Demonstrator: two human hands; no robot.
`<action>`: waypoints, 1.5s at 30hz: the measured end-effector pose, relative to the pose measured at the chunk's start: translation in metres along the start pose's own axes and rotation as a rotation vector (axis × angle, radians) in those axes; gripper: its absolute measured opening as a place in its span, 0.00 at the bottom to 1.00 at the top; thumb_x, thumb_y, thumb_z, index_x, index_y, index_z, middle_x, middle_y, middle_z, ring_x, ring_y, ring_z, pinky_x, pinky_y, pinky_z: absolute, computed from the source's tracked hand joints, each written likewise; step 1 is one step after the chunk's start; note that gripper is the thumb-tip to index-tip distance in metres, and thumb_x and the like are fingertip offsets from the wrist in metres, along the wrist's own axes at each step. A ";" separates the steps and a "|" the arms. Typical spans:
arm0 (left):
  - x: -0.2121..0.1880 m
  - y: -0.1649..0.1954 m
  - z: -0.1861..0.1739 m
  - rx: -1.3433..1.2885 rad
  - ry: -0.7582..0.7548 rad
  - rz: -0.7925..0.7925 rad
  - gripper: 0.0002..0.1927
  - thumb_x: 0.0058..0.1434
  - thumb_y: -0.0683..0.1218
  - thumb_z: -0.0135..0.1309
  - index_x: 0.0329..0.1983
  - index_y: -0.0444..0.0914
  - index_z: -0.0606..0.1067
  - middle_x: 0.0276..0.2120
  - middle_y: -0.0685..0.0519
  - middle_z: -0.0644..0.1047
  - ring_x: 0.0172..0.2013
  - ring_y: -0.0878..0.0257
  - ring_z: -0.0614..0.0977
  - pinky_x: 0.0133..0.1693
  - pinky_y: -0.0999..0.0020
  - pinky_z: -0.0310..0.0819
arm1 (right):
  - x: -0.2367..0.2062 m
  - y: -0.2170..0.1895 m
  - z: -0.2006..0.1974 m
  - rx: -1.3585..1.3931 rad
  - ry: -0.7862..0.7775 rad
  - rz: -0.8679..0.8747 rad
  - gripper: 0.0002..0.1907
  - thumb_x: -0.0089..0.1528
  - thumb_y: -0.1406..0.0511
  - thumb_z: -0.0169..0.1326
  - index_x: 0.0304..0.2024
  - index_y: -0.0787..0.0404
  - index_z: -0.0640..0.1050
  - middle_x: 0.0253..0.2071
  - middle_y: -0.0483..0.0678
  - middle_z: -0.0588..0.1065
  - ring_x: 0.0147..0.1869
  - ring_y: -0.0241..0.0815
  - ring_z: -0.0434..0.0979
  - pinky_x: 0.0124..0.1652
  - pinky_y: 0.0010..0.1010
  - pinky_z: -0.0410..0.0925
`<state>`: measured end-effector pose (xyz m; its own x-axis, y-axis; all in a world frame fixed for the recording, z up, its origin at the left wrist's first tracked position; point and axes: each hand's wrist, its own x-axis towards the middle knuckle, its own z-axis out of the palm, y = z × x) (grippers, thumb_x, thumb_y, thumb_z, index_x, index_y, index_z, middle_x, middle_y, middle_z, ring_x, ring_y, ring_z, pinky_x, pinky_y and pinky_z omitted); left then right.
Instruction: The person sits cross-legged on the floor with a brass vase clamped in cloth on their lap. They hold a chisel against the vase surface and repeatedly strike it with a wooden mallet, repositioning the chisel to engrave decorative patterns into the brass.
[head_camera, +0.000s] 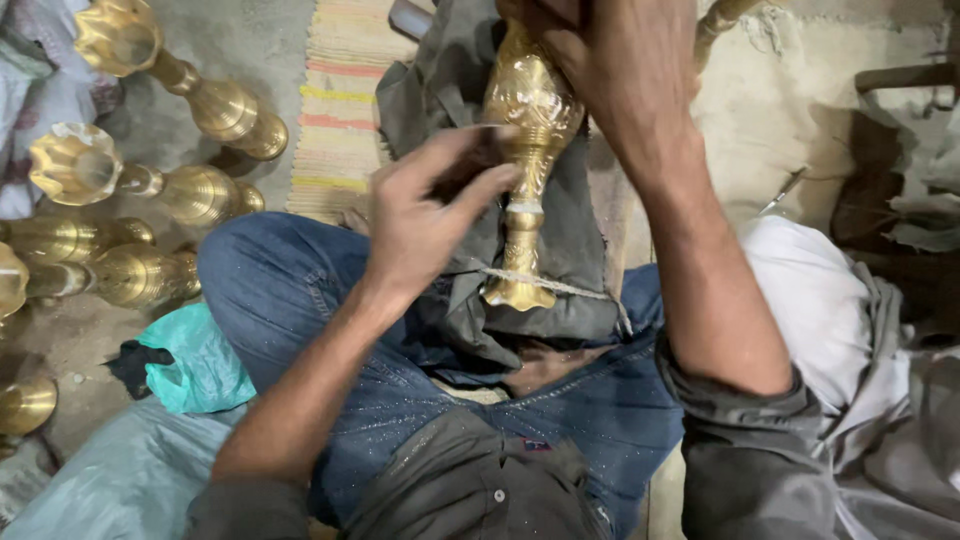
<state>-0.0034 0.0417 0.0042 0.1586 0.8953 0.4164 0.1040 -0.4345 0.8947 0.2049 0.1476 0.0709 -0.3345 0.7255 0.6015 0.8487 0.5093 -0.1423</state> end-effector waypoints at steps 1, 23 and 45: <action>0.011 0.000 0.007 0.025 -0.038 0.062 0.17 0.70 0.44 0.63 0.60 0.38 0.78 0.50 0.49 0.84 0.46 0.61 0.88 0.48 0.69 0.87 | -0.005 -0.002 -0.007 0.027 0.062 0.003 0.20 0.64 0.58 0.71 0.37 0.65 0.77 0.28 0.58 0.77 0.30 0.59 0.78 0.31 0.45 0.67; 0.062 0.004 0.010 0.253 -0.362 0.237 0.18 0.69 0.50 0.62 0.59 0.38 0.77 0.47 0.50 0.83 0.44 0.60 0.88 0.47 0.65 0.85 | -0.102 -0.012 -0.101 0.099 -0.094 0.485 0.14 0.63 0.69 0.67 0.46 0.66 0.75 0.34 0.56 0.78 0.37 0.51 0.80 0.38 0.42 0.71; 0.064 -0.005 0.012 0.292 -0.355 0.368 0.16 0.72 0.49 0.60 0.59 0.39 0.77 0.46 0.51 0.84 0.44 0.61 0.87 0.47 0.65 0.85 | -0.121 0.006 -0.100 0.070 -0.132 0.312 0.13 0.66 0.71 0.66 0.48 0.68 0.75 0.40 0.61 0.80 0.43 0.49 0.83 0.41 0.38 0.75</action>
<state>0.0179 0.1002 0.0241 0.5497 0.6140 0.5664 0.2377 -0.7650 0.5986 0.2910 0.0167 0.0757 -0.1175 0.9025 0.4144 0.8899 0.2809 -0.3594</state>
